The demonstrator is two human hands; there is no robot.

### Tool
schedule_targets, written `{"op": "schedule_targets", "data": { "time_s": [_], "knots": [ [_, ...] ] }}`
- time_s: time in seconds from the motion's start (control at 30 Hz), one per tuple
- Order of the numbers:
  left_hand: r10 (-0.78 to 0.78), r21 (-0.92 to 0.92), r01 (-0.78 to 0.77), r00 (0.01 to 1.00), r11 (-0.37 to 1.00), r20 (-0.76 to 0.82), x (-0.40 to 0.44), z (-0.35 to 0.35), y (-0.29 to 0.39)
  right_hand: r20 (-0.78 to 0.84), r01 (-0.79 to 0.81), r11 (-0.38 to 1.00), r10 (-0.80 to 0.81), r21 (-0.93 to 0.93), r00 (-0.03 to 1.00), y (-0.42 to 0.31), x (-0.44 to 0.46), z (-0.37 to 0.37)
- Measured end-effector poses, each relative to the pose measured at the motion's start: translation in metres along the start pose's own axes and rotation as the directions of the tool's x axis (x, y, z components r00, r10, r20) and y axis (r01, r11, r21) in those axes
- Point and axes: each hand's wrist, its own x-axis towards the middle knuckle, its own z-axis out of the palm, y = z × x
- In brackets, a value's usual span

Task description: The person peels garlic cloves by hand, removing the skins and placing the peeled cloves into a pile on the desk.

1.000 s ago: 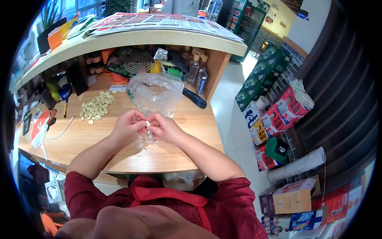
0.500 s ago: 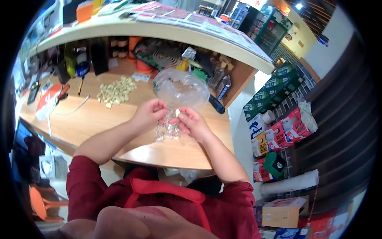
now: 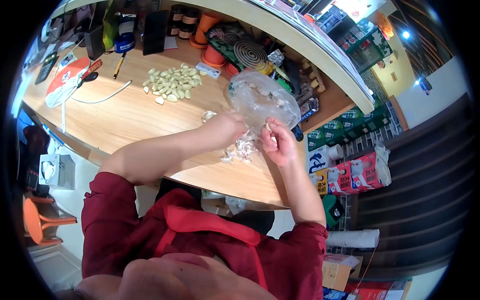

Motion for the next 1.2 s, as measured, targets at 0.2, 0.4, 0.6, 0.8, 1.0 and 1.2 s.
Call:
{"op": "schedule_targets", "data": {
  "time_s": [0.2, 0.4, 0.6, 0.8, 1.0, 1.2],
  "knots": [
    [-0.004, 0.099, -0.005, 0.996, 0.995, 0.085, -0.003, 0.001, 0.008, -0.053, -0.074, 0.846, 0.054, -0.528, 0.997, -0.017, 0.051, 0.079],
    [0.066, 0.177, -0.099, 0.981, 0.979, 0.180, -0.001, -0.002, 0.007, -0.017, -0.149, 0.617, 0.215, -0.773, 0.977, 0.017, 0.156, 0.108],
    [-0.104, 0.153, 0.071, 0.971, 0.986, 0.217, 0.006, -0.026, 0.018, 0.037, -0.053, 0.521, 0.161, -0.852, 0.986, 0.050, 0.216, 0.131],
    [-0.207, 0.223, 0.146, 0.938, 0.964, 0.278, 0.010, -0.009, 0.004, 0.089, -0.023, 0.510, 0.194, -0.860, 0.977, 0.028, 0.180, 0.137],
    [-0.064, 0.137, 0.032, 0.970, 0.990, 0.236, 0.005, -0.016, 0.003, 0.233, 0.279, 0.208, -0.222, -0.937, 0.947, -0.006, 0.072, 0.081],
    [0.039, 0.018, -0.038, 0.999, 0.999, -0.015, 0.008, -0.020, 0.008, 0.028, 0.141, 0.149, -0.584, -0.979, 0.811, 0.028, -0.088, -0.023]
  ]
}}
